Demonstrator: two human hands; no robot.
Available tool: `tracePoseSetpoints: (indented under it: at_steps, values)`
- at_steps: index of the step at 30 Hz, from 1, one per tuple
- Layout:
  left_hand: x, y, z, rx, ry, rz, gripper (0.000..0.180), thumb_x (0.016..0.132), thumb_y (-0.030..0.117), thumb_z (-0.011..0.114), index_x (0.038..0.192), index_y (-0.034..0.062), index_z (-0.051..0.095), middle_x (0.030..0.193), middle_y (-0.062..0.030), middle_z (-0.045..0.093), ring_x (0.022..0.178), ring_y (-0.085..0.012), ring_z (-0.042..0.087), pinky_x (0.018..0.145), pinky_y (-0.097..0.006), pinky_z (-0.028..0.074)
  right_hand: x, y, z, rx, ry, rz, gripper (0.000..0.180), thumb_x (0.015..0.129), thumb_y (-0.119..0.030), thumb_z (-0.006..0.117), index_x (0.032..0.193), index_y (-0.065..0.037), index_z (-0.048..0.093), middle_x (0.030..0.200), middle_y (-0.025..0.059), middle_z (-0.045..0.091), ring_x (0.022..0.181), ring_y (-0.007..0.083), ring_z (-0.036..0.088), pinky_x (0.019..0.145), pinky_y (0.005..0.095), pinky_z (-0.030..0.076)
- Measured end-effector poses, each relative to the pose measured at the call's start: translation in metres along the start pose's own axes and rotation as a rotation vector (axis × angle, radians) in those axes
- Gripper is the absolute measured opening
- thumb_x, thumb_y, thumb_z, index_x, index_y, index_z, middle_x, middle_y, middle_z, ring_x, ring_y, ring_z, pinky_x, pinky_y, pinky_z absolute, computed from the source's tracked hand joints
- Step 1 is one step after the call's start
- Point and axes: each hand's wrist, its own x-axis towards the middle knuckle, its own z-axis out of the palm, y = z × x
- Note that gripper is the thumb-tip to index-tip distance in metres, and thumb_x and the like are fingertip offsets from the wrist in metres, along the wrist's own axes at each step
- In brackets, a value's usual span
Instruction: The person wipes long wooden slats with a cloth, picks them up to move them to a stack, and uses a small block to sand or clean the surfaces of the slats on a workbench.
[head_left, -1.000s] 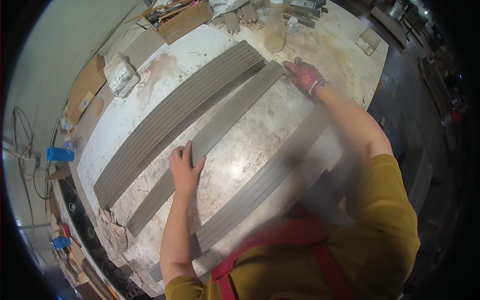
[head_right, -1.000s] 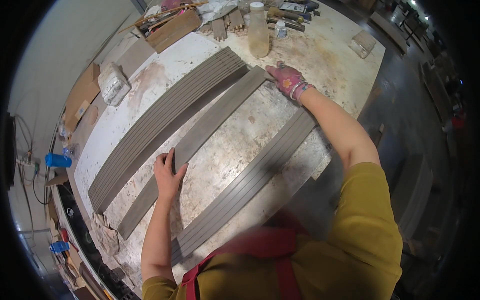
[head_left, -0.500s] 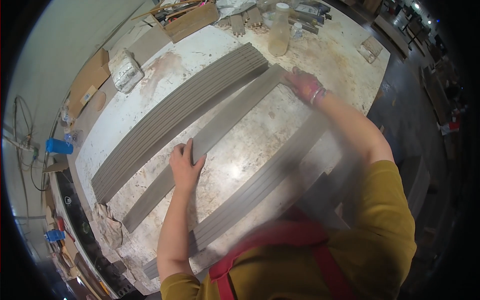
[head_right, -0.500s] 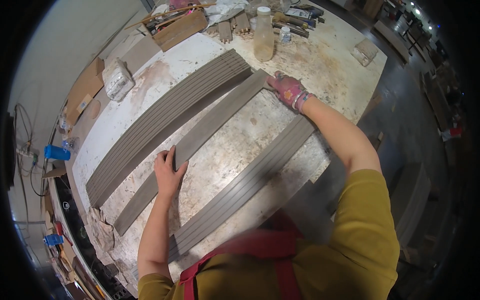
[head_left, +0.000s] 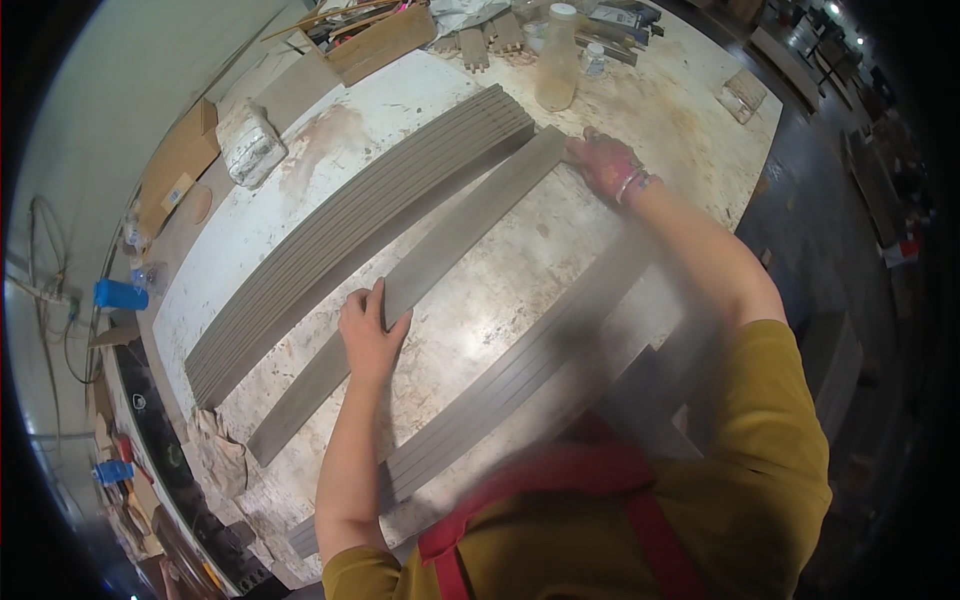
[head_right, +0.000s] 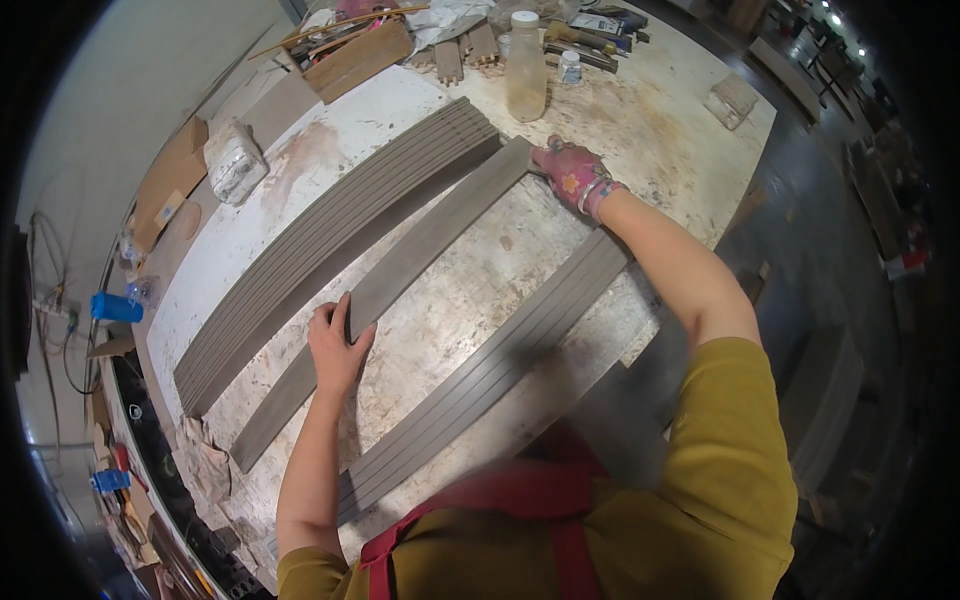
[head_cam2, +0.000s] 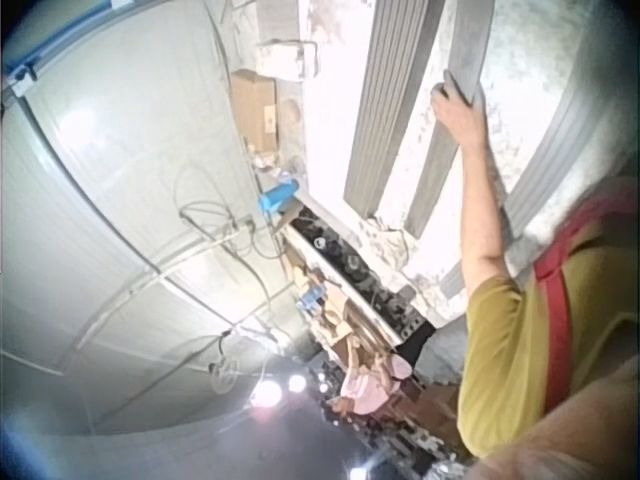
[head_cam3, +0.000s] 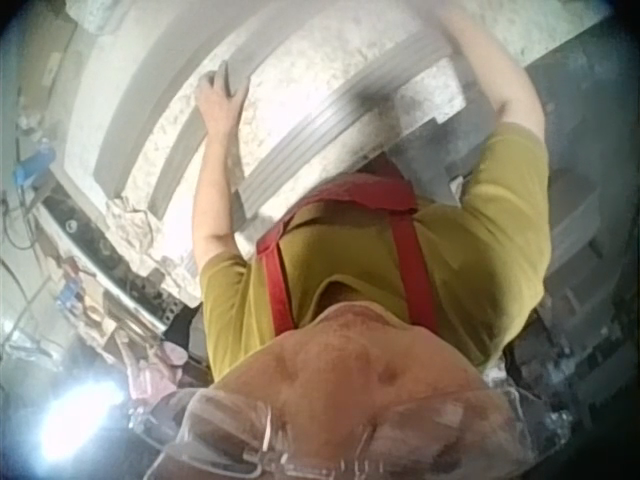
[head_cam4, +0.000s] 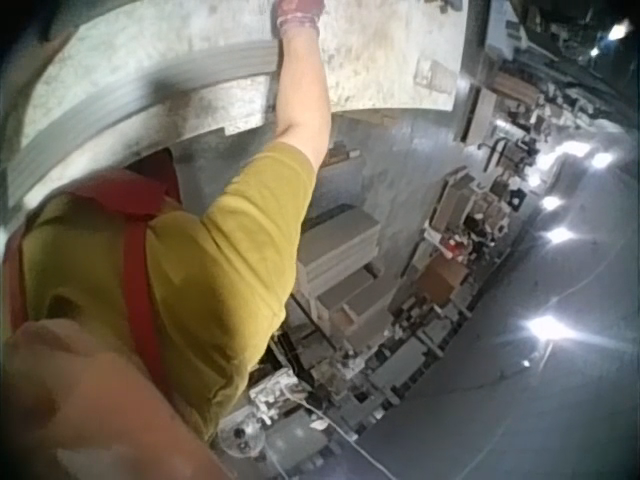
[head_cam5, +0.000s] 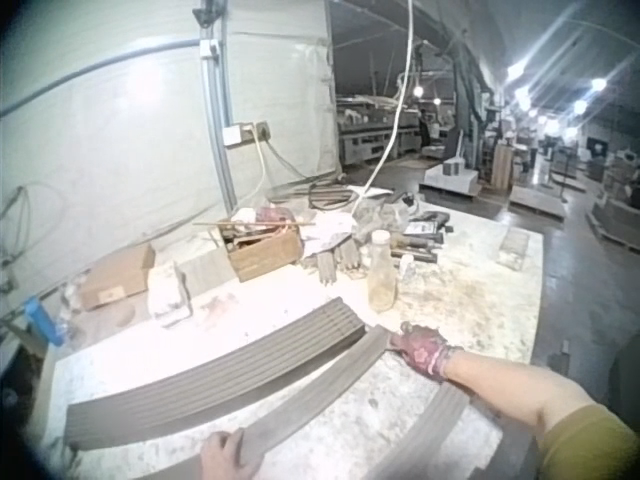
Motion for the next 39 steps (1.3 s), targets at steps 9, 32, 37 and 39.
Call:
tracePoseSetpoints:
  at_steps: [9, 32, 37, 39]
  values:
    - [0.002, 0.009, 0.001, -0.011, -0.007, -0.010, 0.060, 0.071, 0.030, 0.073, 0.125, 0.0084, 0.056, 0.110, -0.0143, 0.051, 0.102, -0.0331, 0.049, 0.091, -0.042, 0.039, 0.000, 0.023, 0.019, 0.032, 0.113, -0.014, 0.037, 0.077, -0.003, 0.054, 0.113, -0.011, 0.053, 0.108, 0.0228, 0.055, 0.087, 0.0406, 0.060, 0.075, 0.0462, 0.049]
    - [-0.016, 0.002, 0.017, -0.064, -0.081, 0.061, 0.064, 0.071, 0.018, 0.073, 0.127, -0.0019, 0.050, 0.111, -0.0203, 0.049, 0.104, -0.0386, 0.047, 0.090, -0.046, 0.039, -0.029, -0.140, -0.017, 0.899, -0.084, 0.131, 0.054, 0.082, -0.025, 0.068, 0.130, -0.009, 0.049, 0.118, 0.0164, 0.060, 0.110, 0.0308, 0.058, 0.092, 0.0361, 0.047]
    - [-0.014, 0.006, -0.009, -0.084, -0.200, -0.047, 0.067, 0.074, 0.028, 0.073, 0.131, 0.0031, 0.049, 0.132, -0.0245, 0.045, 0.122, -0.0396, 0.042, 0.102, -0.048, 0.034, -0.007, -0.196, -0.006, 0.719, -0.009, -0.389, 0.051, 0.086, -0.038, 0.060, 0.130, -0.013, 0.051, 0.136, 0.0117, 0.048, 0.124, 0.0303, 0.047, 0.105, 0.0386, 0.038]
    - [-0.010, 0.020, -0.024, -0.053, -0.260, -0.004, 0.068, 0.075, 0.035, 0.072, 0.132, 0.0059, 0.049, 0.135, -0.0211, 0.044, 0.125, -0.0381, 0.040, 0.105, -0.048, 0.030, -0.018, -0.191, -0.017, 0.420, -0.075, -0.389, 0.044, 0.090, -0.035, 0.056, 0.129, -0.015, 0.053, 0.141, 0.0118, 0.043, 0.127, 0.0307, 0.043, 0.106, 0.0398, 0.036]
